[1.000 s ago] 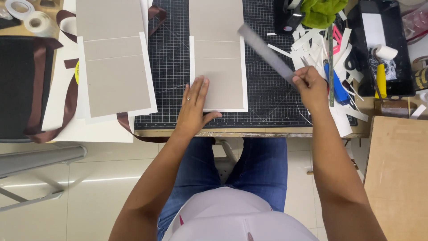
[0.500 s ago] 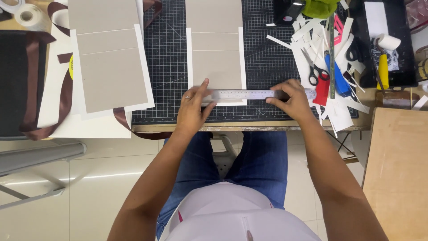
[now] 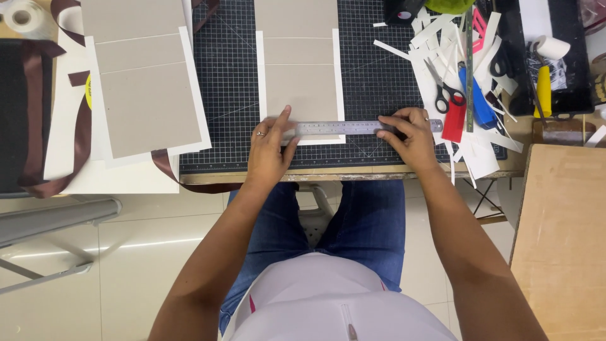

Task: Measuring cardboard and gluing a ribbon onto it as part of a handcrafting task.

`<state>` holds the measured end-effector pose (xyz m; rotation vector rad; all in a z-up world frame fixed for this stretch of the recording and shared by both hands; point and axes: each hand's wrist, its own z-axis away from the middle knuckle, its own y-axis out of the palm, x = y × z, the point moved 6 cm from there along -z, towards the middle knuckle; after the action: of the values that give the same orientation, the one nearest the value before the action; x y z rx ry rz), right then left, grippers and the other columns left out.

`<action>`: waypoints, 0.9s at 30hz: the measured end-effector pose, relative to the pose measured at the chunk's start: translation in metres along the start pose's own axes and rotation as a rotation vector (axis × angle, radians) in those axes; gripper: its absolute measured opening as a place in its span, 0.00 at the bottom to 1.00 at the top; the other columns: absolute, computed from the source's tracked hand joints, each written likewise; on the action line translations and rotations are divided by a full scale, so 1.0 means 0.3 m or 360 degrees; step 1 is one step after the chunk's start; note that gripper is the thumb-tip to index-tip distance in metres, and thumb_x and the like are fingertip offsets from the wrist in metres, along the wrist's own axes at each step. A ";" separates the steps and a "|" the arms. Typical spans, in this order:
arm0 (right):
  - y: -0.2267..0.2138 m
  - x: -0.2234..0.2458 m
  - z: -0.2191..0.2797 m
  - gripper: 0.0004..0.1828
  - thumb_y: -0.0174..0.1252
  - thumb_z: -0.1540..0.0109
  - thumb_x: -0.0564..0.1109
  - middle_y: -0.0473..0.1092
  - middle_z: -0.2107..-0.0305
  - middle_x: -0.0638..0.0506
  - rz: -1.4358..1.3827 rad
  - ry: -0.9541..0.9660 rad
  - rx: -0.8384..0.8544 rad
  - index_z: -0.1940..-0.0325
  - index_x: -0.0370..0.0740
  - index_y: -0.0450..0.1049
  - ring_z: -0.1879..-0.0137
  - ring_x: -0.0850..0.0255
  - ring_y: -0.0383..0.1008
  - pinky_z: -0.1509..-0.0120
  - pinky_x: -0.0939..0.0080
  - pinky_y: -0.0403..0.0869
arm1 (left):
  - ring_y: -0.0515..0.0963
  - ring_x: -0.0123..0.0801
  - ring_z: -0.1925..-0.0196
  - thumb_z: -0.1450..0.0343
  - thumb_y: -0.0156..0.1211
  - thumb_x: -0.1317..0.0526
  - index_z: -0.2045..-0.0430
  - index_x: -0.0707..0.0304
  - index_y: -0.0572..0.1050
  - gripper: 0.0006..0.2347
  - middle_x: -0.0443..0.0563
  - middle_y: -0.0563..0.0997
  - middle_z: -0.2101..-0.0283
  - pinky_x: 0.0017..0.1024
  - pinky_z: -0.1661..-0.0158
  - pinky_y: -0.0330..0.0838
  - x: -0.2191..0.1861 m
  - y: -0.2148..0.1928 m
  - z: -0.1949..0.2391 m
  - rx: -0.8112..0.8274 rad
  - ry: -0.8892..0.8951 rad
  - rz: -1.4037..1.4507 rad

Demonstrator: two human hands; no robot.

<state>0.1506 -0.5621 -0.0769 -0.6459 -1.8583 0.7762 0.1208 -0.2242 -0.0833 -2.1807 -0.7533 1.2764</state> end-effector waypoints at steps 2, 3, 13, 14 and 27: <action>0.008 -0.007 0.015 0.16 0.71 0.37 0.50 0.66 0.55 0.53 0.0104 -0.0055 -0.0052 0.44 0.55 0.83 0.41 0.54 0.65 0.33 0.51 0.65 | 0.76 0.40 0.42 0.28 0.68 0.63 0.29 0.58 0.61 0.31 0.48 0.85 0.50 0.47 0.34 0.62 -0.013 -0.005 0.000 -0.0015 0.0058 -0.0040; 0.013 -0.011 0.016 0.16 0.71 0.37 0.50 0.66 0.55 0.53 0.0102 -0.0052 -0.0050 0.44 0.55 0.83 0.41 0.54 0.65 0.33 0.51 0.65 | 0.76 0.40 0.42 0.28 0.68 0.63 0.29 0.58 0.61 0.31 0.48 0.85 0.50 0.47 0.34 0.62 -0.018 -0.012 -0.002 -0.0011 0.0055 -0.0040; 0.010 0.007 0.031 0.15 0.66 0.33 0.46 0.68 0.56 0.50 0.0156 -0.0157 -0.0139 0.41 0.50 0.81 0.41 0.50 0.66 0.33 0.49 0.67 | 0.78 0.44 0.40 0.26 0.61 0.71 0.29 0.61 0.59 0.28 0.54 0.81 0.46 0.45 0.36 0.68 -0.037 0.017 0.005 0.0043 0.0036 0.0266; 0.009 0.010 0.031 0.15 0.65 0.32 0.45 0.68 0.55 0.50 0.0169 -0.0181 -0.0155 0.40 0.49 0.81 0.41 0.50 0.66 0.33 0.49 0.67 | 0.78 0.44 0.40 0.26 0.60 0.71 0.29 0.60 0.59 0.29 0.54 0.80 0.46 0.45 0.36 0.68 -0.039 0.020 0.005 0.0049 0.0033 0.0264; 0.001 0.010 0.041 0.16 0.66 0.33 0.45 0.69 0.55 0.50 0.0166 -0.0226 -0.0212 0.41 0.49 0.82 0.41 0.49 0.67 0.33 0.48 0.68 | 0.77 0.46 0.38 0.26 0.59 0.71 0.29 0.62 0.60 0.27 0.53 0.80 0.45 0.45 0.33 0.66 -0.070 -0.001 -0.006 0.0110 0.0081 0.0233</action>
<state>0.1381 -0.5624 -0.0793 -0.7953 -2.0316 0.7879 0.1137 -0.2384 -0.0696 -2.2373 -0.5296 1.2928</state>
